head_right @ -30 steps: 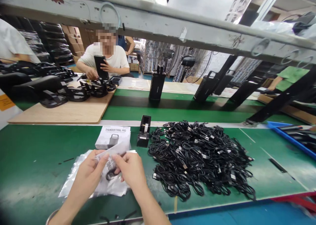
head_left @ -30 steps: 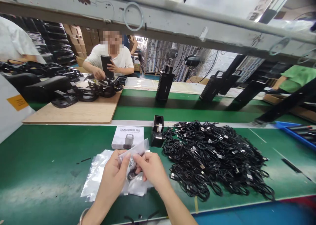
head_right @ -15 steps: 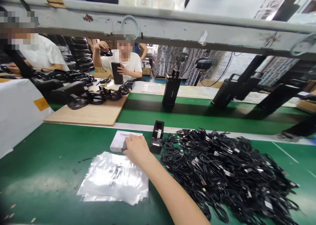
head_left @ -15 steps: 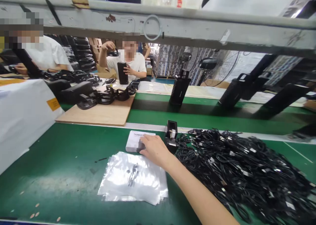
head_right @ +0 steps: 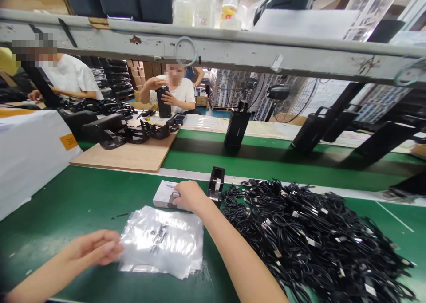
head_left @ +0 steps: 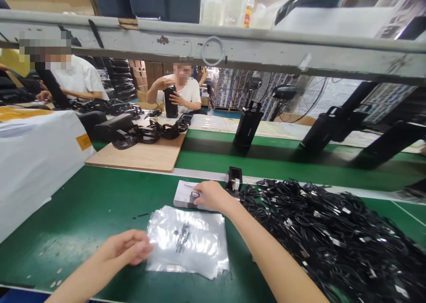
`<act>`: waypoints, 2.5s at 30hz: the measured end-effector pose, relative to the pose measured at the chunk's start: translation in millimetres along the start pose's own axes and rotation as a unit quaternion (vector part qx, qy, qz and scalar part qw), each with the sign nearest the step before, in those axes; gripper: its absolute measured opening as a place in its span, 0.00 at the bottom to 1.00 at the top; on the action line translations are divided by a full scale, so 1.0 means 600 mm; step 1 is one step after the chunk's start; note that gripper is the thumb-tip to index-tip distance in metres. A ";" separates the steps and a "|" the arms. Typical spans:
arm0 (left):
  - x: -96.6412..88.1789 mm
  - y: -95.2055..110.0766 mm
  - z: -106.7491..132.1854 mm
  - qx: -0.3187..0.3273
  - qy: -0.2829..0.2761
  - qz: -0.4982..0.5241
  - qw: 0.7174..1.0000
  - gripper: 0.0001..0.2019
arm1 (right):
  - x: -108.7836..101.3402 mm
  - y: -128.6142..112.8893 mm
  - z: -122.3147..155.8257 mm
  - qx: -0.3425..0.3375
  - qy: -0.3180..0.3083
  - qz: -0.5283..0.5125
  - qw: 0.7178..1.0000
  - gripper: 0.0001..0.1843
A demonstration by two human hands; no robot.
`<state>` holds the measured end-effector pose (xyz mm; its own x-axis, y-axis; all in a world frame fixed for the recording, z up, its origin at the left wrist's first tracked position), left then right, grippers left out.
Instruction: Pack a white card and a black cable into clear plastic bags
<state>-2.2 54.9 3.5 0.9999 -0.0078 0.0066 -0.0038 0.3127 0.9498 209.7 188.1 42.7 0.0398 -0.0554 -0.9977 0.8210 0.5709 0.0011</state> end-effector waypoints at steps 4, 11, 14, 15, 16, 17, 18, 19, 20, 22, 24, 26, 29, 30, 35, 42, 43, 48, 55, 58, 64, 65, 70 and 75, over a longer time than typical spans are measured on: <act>0.094 0.019 -0.041 0.046 -0.101 -0.064 0.992 0.14 | 0.007 -0.019 0.012 -0.005 0.017 0.021 1.000 0.12; 0.123 -0.006 -0.059 0.062 -0.089 -0.062 0.992 0.14 | 0.020 -0.015 0.012 -0.031 0.037 0.027 0.998 0.07; 0.116 0.000 -0.067 -0.005 -0.045 0.055 0.997 0.21 | 0.018 -0.015 0.018 -0.042 0.061 0.018 0.997 0.11; 0.115 0.002 -0.070 -0.043 -0.033 0.119 0.991 0.24 | 0.016 -0.020 0.025 -0.052 0.072 0.013 0.996 0.11; 0.115 0.006 -0.072 -0.076 -0.026 0.180 0.980 0.25 | 0.016 -0.029 0.036 -0.068 0.081 0.010 0.994 0.12; 0.116 0.011 -0.074 -0.094 -0.026 0.229 0.968 0.24 | 0.016 -0.038 0.049 -0.085 0.093 0.002 0.992 0.12; 0.118 0.017 -0.074 -0.097 -0.032 0.257 0.961 0.23 | 0.016 -0.046 0.064 -0.090 0.117 -0.019 0.989 0.11; 0.120 0.024 -0.074 -0.089 -0.041 0.264 0.960 0.20 | 0.014 -0.050 0.081 -0.073 0.154 -0.056 0.984 0.09; 0.123 0.031 -0.074 -0.072 -0.053 0.254 0.963 0.18 | 0.012 -0.047 0.099 -0.029 0.198 -0.112 0.973 0.09; 0.133 0.039 -0.069 -0.051 -0.086 0.215 0.972 0.16 | 0.016 -0.023 0.136 0.104 0.261 -0.273 0.920 0.18; 0.149 0.037 -0.062 -0.057 -0.128 0.179 0.974 0.17 | 0.036 -0.001 0.163 0.180 0.206 -0.453 0.848 0.23; 0.166 0.030 -0.059 -0.055 -0.141 0.171 0.974 0.20 | 0.054 0.012 0.184 0.183 0.106 -0.578 0.788 0.16; 0.181 0.010 -0.060 -0.019 -0.104 0.129 0.986 0.22 | 0.065 0.045 0.227 0.237 0.098 -0.619 0.742 0.14; 0.184 0.004 -0.061 0.005 -0.096 0.084 0.992 0.21 | 0.068 0.057 0.243 0.268 0.119 -0.613 0.733 0.14; 0.189 -0.014 -0.060 0.124 -0.089 -0.171 0.973 0.09 | 0.093 0.077 0.300 0.322 0.109 -0.563 0.753 0.14; 0.205 -0.012 -0.066 0.135 -0.011 -0.356 0.925 0.07 | 0.108 0.066 0.319 0.324 0.077 -0.534 0.777 0.14; 0.208 -0.012 -0.066 0.133 -0.010 -0.369 0.920 0.06 | 0.109 0.064 0.320 0.324 0.077 -0.539 0.774 0.15; 0.214 -0.012 -0.064 0.127 -0.028 -0.390 0.912 0.11 | 0.120 0.052 0.320 0.342 0.107 -0.564 0.744 0.17; 0.215 -0.007 -0.051 0.140 -0.040 -0.405 0.903 0.14 | 0.136 0.019 0.303 0.358 0.149 -0.573 0.722 0.19; 0.218 -0.006 -0.049 0.144 -0.040 -0.406 0.902 0.14 | 0.141 0.010 0.302 0.359 0.136 -0.536 0.752 0.18; 0.218 -0.013 -0.049 0.164 -0.037 -0.409 0.897 0.13 | 0.147 0.002 0.315 0.365 0.110 -0.476 0.793 0.17; 0.217 -0.015 -0.049 0.169 -0.035 -0.405 0.898 0.12 | 0.149 -0.001 0.317 0.362 0.104 -0.483 0.790 0.17; 0.208 -0.028 -0.051 0.171 -0.011 -0.370 0.913 0.09 | 0.166 -0.014 0.319 0.334 0.020 -0.587 0.737 0.14; 0.212 -0.032 -0.050 0.181 -0.036 -0.385 0.904 0.08 | 0.174 -0.004 0.310 0.344 0.012 -0.604 0.718 0.13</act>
<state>125.4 76.6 -23.4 0.7037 -0.1569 -0.6929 0.6781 -0.1430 0.7210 317.8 28.6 -48.6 -0.9421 -0.1518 -0.2990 0.3353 -0.4235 -0.8416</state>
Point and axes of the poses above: each hand's wrist, its own z-axis away from the middle knuckle, its own x-axis out of the palm, y = z × x, the point moved 4 cm from there along -z, towards the middle knuckle, and after that the axes turned 11 degrees about z, right-handed, at the moved point
